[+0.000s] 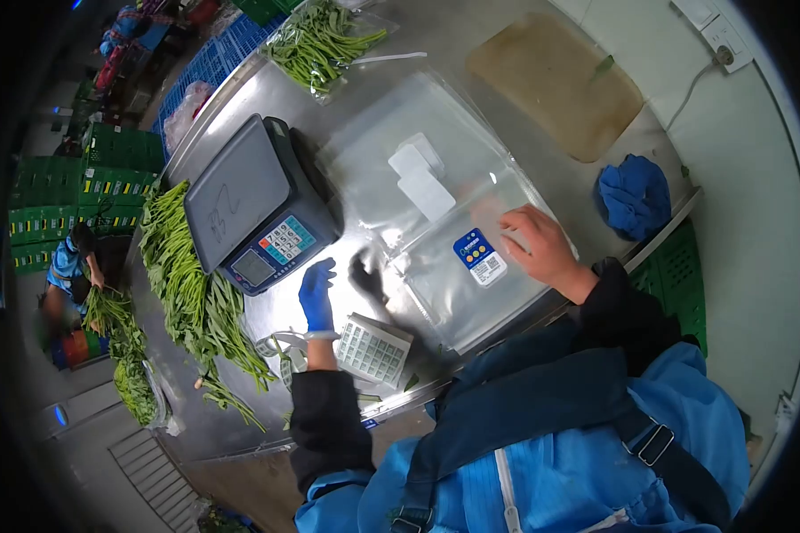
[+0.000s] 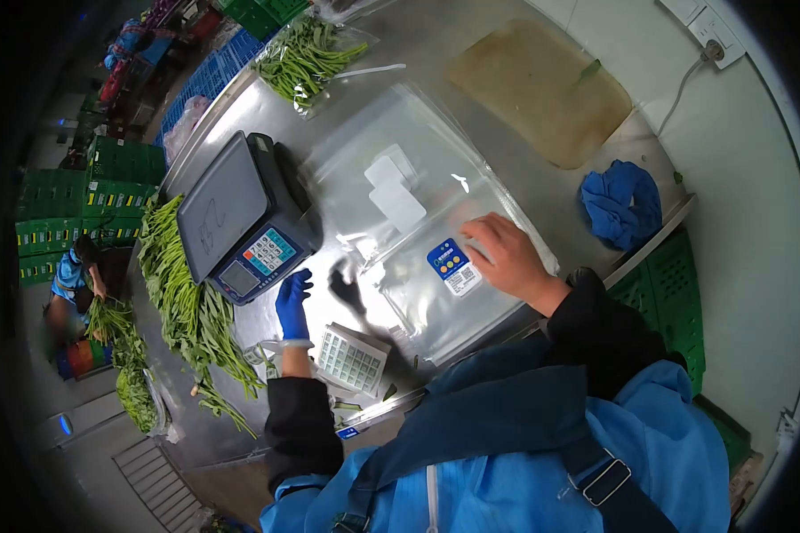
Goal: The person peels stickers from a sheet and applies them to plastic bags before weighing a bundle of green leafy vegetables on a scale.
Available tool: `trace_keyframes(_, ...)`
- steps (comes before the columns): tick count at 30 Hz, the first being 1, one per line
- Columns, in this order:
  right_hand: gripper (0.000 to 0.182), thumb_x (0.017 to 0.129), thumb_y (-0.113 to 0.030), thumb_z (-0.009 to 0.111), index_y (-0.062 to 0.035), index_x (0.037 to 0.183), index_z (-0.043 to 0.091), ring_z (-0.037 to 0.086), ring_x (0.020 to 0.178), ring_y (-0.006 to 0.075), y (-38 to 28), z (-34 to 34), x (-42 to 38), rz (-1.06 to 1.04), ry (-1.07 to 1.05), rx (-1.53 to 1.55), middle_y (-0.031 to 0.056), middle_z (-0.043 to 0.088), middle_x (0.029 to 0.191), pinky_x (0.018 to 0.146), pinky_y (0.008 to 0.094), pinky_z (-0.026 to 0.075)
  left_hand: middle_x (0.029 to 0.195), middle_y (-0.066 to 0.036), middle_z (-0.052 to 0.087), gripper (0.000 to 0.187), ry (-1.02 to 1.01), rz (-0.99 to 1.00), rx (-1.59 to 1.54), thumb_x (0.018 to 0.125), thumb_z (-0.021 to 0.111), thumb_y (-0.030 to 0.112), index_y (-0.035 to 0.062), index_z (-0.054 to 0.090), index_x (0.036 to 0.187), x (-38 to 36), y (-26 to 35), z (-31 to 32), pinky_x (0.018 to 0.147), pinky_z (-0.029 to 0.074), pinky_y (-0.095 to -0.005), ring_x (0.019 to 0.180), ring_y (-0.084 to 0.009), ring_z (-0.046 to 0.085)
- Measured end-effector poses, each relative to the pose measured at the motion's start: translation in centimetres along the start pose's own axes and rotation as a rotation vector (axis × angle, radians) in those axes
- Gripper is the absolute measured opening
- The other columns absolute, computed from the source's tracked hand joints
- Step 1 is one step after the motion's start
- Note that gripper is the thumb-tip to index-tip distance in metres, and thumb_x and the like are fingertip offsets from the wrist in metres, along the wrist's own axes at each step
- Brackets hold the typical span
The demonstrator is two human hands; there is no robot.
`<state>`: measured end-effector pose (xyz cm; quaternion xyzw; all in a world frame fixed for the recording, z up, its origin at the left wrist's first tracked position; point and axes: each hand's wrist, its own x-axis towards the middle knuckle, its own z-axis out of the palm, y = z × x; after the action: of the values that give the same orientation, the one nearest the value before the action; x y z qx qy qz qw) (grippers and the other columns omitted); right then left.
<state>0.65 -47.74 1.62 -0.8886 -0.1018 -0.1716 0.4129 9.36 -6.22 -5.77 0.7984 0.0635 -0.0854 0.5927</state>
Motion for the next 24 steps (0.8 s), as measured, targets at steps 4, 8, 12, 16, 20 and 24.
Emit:
trace_keyframes(4,0.028,0.082,-0.013,0.066,-0.0054,0.106,0.054,0.059,0.090,0.0324,-0.3,3.4,-1.5,0.088,-0.215,0.061,0.0113,0.060,0.099,0.077,0.0409,0.049,0.118,-0.011,0.063,0.054,-0.725,0.349,0.679,0.074,0.078,0.020,0.0075,0.059,0.123,-4.1,0.2,-2.4,0.095,0.045,-0.0412,0.108,-0.0248,0.060)
trace_keyframes(8,0.047,0.080,-0.021,0.071,-0.0050,0.118,0.050,0.054,0.106,0.0327,-2.1,6.6,-3.0,-0.054,-0.507,0.181,0.0133,0.054,0.116,0.090,0.0418,0.045,0.100,-0.010,0.069,0.036,-0.734,0.107,0.766,0.074,0.077,0.016,0.0030,0.067,0.106,-6.6,0.7,-3.9,0.083,0.050,-0.0356,0.092,-0.0217,0.065)
trace_keyframes(12,0.062,0.076,-0.025,0.076,-0.0049,0.126,0.045,0.049,0.116,0.0323,-5.4,7.5,-1.1,-0.097,-0.591,0.293,0.0142,0.048,0.127,0.098,0.0414,0.040,0.085,-0.009,0.070,0.016,-0.590,-0.064,0.520,0.079,0.071,0.006,-0.0007,0.070,0.093,-7.6,7.3,-3.3,0.074,0.050,-0.0290,0.079,-0.0157,0.065)
trace_keyframes(16,0.053,0.077,-0.020,0.076,-0.0053,0.120,0.050,0.055,0.108,0.0301,-8.0,8.5,1.2,0.071,-0.569,0.497,0.0123,0.056,0.116,0.094,0.0380,0.044,0.086,-0.006,0.069,0.014,-0.475,-0.035,0.427,0.081,0.071,0.005,0.0000,0.069,0.094,-8.9,13.0,-0.6,0.076,0.050,-0.0276,0.081,-0.0132,0.063)
trace_keyframes(20,0.026,0.079,-0.013,0.074,-0.0026,0.098,0.059,0.065,0.076,0.0229,-8.6,8.1,2.1,0.282,-0.425,0.602,0.0102,0.064,0.079,0.070,0.0326,0.049,0.089,-0.004,0.068,0.017,-0.299,-0.061,0.227,0.081,0.068,-0.001,-0.0003,0.067,0.098,-9.9,13.6,1.3,0.080,0.049,-0.0263,0.084,-0.0125,0.062)
trace_keyframes(24,0.018,0.082,-0.015,0.071,-0.0011,0.087,0.059,0.059,0.058,0.0238,-7.7,6.5,2.0,0.323,-0.309,0.676,0.0136,0.060,0.066,0.057,0.0344,0.043,0.091,-0.005,0.068,0.022,-0.086,-0.109,-0.145,0.082,0.066,-0.005,-0.0013,0.065,0.104,-11.1,13.3,3.6,0.084,0.048,-0.0255,0.082,-0.0137,0.062)
